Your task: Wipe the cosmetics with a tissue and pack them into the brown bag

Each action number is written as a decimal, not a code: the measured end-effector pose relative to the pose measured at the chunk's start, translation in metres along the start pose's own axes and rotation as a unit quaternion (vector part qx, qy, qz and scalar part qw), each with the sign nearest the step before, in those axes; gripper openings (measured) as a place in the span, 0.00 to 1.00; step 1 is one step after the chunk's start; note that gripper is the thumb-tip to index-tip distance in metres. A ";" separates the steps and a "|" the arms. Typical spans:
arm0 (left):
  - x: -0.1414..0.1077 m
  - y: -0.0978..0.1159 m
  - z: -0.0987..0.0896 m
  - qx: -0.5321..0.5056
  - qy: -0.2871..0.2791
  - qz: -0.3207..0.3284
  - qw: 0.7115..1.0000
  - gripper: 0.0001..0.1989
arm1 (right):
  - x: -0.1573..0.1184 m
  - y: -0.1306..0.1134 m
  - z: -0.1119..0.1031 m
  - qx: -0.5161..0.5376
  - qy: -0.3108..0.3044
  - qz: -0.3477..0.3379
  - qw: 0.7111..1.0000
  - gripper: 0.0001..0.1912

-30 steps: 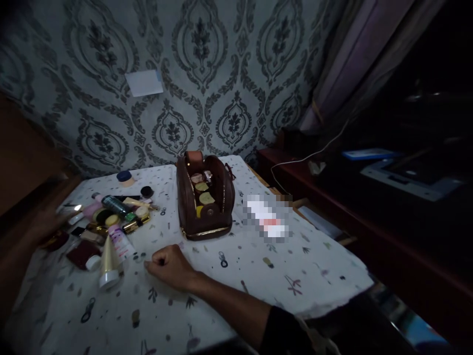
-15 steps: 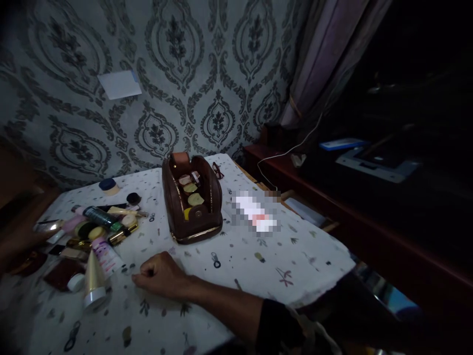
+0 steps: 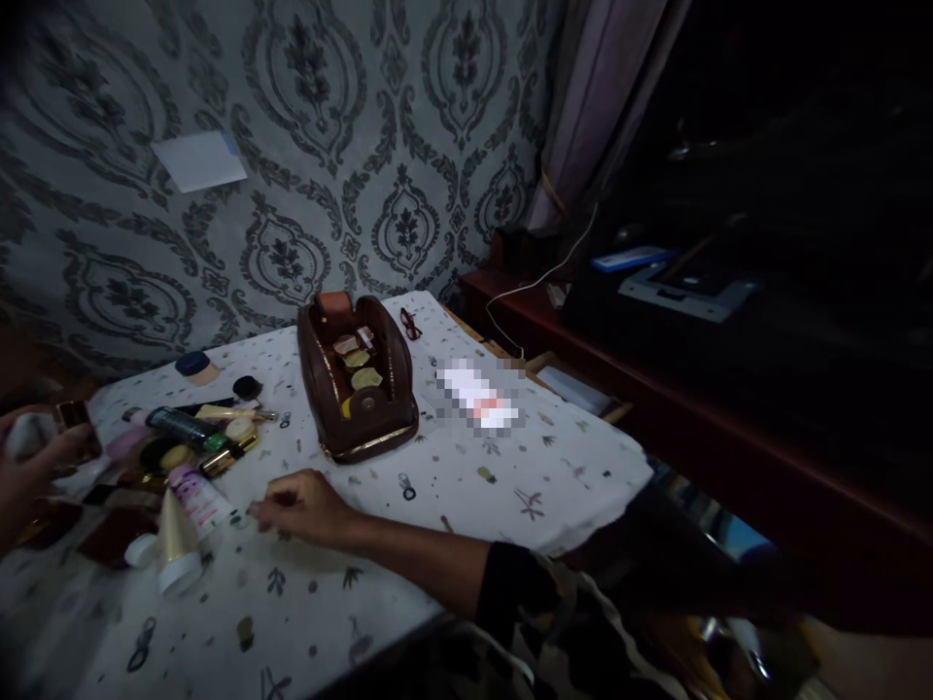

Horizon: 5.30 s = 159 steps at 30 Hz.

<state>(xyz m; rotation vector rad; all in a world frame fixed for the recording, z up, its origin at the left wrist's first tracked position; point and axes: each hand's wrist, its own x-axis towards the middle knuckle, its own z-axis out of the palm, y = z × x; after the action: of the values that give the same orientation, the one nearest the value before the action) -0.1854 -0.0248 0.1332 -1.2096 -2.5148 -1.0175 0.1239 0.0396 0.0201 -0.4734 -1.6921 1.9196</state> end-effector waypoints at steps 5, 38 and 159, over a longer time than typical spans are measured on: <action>-0.080 0.069 0.012 -0.084 -0.094 -0.023 0.992 0.35 | 0.002 -0.007 0.001 0.147 0.005 -0.018 0.989 0.39; -0.177 0.095 0.092 -0.126 -0.043 0.492 0.860 0.22 | 0.001 -0.020 0.001 0.413 0.102 0.192 0.885 0.24; -0.143 0.062 0.072 -0.324 -0.161 0.205 0.909 0.28 | 0.002 -0.013 -0.012 0.380 0.083 0.066 0.919 0.23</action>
<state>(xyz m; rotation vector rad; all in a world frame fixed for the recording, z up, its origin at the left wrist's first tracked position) -0.0354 -0.0408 0.0502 -2.1273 -1.9984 -1.7069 0.1314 0.0511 0.0316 -0.4201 -0.7159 2.3553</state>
